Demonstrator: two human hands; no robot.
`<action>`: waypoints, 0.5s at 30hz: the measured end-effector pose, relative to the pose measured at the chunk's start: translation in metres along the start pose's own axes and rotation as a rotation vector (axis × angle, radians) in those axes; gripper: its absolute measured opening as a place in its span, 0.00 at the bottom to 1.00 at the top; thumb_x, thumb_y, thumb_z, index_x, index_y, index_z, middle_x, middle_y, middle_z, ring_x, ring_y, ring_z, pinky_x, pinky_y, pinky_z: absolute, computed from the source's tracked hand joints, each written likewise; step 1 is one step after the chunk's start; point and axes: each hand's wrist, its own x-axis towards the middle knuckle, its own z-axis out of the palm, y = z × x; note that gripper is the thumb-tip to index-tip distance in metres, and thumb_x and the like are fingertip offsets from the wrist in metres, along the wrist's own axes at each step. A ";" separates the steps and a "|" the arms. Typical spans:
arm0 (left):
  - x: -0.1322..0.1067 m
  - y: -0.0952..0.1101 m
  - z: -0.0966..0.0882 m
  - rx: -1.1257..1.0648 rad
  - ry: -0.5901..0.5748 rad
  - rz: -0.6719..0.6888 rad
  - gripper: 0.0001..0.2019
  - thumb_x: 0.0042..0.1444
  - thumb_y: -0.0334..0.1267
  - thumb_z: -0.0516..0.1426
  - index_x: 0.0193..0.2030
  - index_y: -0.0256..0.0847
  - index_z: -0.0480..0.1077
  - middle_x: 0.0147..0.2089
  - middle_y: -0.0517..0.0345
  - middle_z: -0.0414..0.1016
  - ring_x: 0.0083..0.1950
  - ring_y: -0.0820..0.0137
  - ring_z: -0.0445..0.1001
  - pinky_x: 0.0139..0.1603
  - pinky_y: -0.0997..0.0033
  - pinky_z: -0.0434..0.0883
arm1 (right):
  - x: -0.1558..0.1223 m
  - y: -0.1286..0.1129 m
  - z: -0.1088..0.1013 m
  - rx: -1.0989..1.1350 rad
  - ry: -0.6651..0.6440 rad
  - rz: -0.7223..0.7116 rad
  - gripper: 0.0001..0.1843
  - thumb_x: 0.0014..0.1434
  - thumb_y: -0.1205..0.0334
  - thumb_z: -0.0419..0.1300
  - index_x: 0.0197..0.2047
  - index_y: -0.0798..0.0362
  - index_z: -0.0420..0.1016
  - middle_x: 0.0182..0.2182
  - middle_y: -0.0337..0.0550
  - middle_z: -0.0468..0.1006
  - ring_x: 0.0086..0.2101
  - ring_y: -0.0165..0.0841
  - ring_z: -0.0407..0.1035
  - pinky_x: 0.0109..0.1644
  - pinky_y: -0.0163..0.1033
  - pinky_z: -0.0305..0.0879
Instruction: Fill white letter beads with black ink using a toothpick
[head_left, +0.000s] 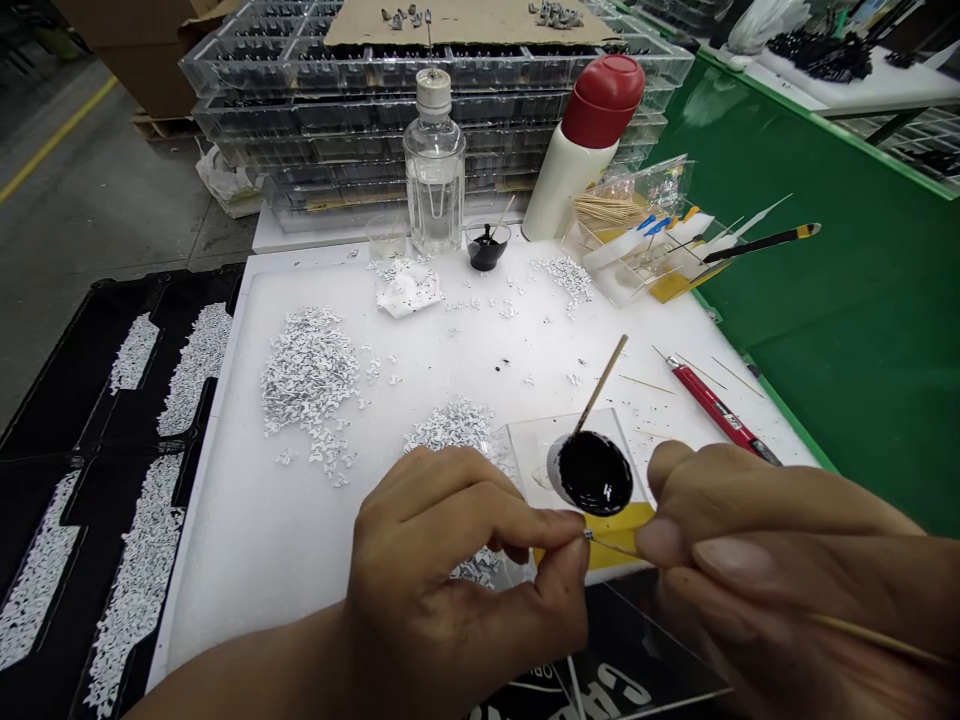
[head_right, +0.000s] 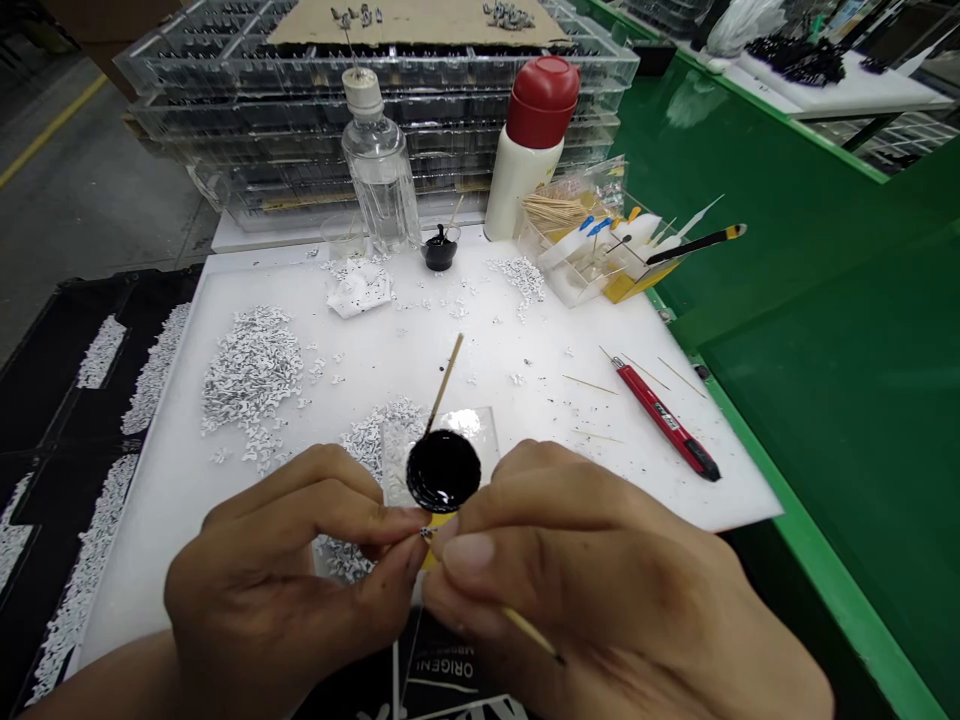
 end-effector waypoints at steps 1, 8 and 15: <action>0.000 0.000 0.000 -0.001 0.000 -0.003 0.08 0.51 0.20 0.66 0.31 0.36 0.77 0.24 0.63 0.80 0.24 0.76 0.77 0.23 0.76 0.75 | -0.002 0.001 0.000 0.010 0.000 0.006 0.26 0.62 0.70 0.69 0.60 0.38 0.79 0.42 0.40 0.84 0.32 0.33 0.76 0.30 0.40 0.77; 0.000 0.002 -0.001 -0.002 -0.005 -0.012 0.08 0.52 0.21 0.66 0.32 0.38 0.77 0.24 0.63 0.80 0.23 0.75 0.77 0.22 0.76 0.74 | 0.003 -0.003 0.001 -0.014 -0.003 0.000 0.24 0.62 0.72 0.69 0.58 0.40 0.79 0.41 0.39 0.83 0.31 0.31 0.75 0.31 0.38 0.78; 0.000 0.002 -0.001 0.005 -0.009 -0.008 0.08 0.52 0.21 0.66 0.32 0.38 0.77 0.25 0.63 0.81 0.24 0.75 0.77 0.23 0.75 0.75 | 0.004 -0.003 0.001 -0.019 -0.014 -0.005 0.25 0.62 0.73 0.68 0.59 0.42 0.78 0.43 0.39 0.82 0.36 0.31 0.77 0.34 0.36 0.81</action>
